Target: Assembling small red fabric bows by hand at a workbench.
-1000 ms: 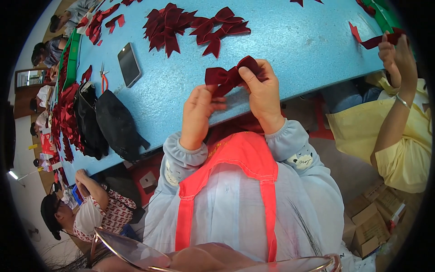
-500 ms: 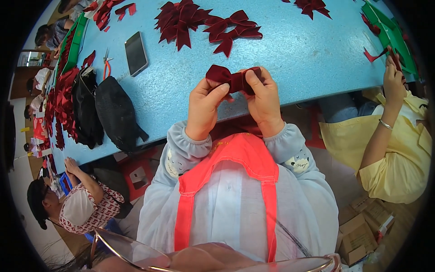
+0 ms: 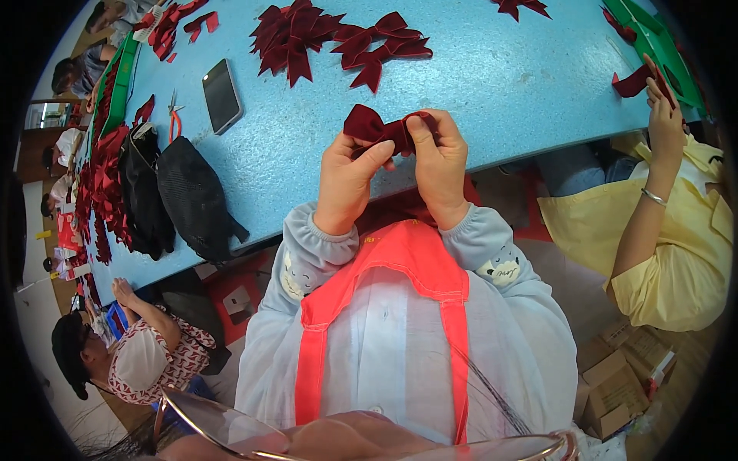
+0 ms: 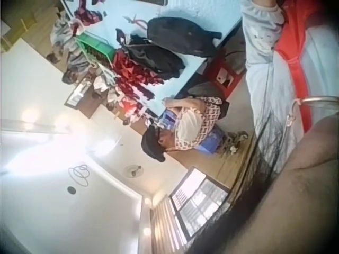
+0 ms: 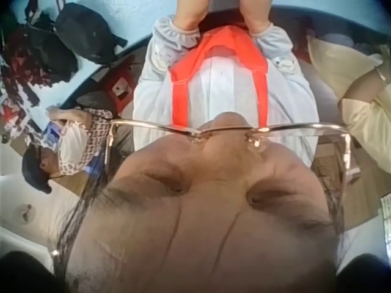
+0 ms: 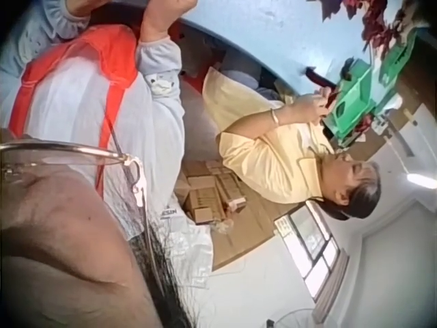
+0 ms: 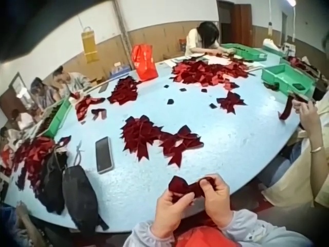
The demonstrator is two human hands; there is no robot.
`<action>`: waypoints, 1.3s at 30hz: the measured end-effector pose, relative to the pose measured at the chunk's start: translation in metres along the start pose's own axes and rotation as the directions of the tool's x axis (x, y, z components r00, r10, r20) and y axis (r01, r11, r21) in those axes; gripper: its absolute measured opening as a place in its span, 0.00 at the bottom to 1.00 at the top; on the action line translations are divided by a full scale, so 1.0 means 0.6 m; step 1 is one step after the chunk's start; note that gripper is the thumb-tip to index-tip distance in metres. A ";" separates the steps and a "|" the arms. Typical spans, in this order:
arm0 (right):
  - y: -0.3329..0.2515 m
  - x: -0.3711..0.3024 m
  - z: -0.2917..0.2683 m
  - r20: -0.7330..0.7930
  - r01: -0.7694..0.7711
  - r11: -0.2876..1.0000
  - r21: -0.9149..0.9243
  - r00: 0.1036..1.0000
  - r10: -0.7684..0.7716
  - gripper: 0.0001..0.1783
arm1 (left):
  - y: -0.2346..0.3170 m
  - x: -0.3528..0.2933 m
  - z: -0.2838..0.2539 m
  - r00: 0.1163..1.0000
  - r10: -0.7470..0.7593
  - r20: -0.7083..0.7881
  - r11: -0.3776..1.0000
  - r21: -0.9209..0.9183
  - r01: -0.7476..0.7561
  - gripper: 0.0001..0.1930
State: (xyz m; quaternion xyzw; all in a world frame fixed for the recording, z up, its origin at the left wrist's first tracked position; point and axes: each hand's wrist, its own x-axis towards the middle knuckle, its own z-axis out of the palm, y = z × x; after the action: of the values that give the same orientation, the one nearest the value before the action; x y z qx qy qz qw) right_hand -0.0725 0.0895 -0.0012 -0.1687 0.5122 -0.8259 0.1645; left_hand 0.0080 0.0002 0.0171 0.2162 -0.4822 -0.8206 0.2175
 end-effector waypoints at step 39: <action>-0.006 0.003 -0.033 0.234 0.000 0.999 -0.054 0.972 0.013 0.15 | 0.017 0.013 -0.010 0.969 -0.247 -0.010 0.909 -0.350 0.227 0.09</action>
State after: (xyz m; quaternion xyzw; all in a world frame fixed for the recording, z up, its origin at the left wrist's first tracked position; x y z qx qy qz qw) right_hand -0.0832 0.1061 -0.0062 -0.2678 0.5116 -0.7856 0.2220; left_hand 0.0067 -0.0126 0.0224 0.2537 -0.2947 -0.9066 0.1639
